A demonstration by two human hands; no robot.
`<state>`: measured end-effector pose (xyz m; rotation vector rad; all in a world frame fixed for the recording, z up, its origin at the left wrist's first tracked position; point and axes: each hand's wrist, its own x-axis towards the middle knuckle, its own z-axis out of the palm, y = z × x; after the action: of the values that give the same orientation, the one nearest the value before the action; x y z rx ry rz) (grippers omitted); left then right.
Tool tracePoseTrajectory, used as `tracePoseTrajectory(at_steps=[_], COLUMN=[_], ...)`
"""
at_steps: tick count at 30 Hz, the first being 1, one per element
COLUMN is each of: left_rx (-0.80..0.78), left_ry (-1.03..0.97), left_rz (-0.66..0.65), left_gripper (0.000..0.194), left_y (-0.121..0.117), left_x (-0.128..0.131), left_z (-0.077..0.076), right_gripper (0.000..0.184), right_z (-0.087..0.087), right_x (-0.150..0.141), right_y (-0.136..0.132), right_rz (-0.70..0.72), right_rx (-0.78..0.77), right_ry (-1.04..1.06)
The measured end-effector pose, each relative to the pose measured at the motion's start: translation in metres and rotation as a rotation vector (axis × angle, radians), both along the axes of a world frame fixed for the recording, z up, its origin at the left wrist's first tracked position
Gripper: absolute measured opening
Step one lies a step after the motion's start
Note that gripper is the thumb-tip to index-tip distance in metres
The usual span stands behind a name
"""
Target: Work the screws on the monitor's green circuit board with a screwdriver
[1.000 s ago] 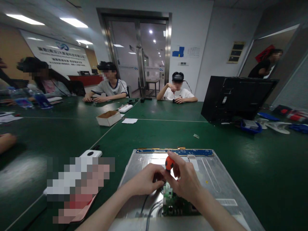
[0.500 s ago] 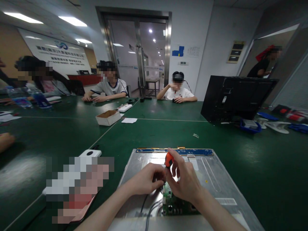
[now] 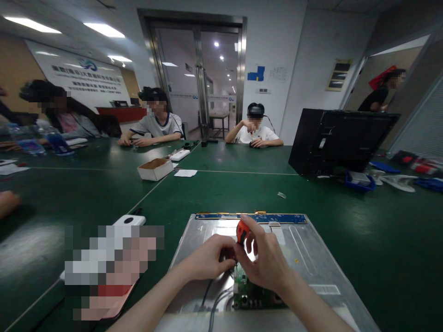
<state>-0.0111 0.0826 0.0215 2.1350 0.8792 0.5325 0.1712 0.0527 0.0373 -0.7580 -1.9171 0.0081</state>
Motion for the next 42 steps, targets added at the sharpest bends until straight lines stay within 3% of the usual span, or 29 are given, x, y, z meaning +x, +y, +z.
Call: tracePoseTrajectory(at_steps=[14, 20, 27, 36, 42], left_rx=[0.000, 0.004, -0.033, 0.000, -0.009], left_ry=[0.005, 0.006, -0.004, -0.037, -0.034], left_rz=[-0.004, -0.013, -0.034, -0.009, -0.029], left_gripper=[0.004, 0.012, 0.009, 0.006, 0.007], left_y=[0.0002, -0.0001, 0.0023, -0.0031, -0.0004], left_x=[0.0003, 0.0004, 0.0003, 0.0019, 0.0011], left_z=[0.0030, 0.0041, -0.0015, 0.0074, 0.0044], right_gripper=[0.048, 0.051, 0.056, 0.050, 0.053], right_z=[-0.0023, -0.0008, 0.0009, -0.0047, -0.0025], right_x=[-0.0005, -0.0005, -0.0007, -0.0007, -0.0002], right_y=[0.0032, -0.0012, -0.0001, 0.0037, 0.0006], right_rz=[0.041, 0.036, 0.054, 0.046, 0.057], right_rx=[0.025, 0.021, 0.011, 0.019, 0.007], right_ry=[0.024, 0.017, 0.024, 0.036, 0.015])
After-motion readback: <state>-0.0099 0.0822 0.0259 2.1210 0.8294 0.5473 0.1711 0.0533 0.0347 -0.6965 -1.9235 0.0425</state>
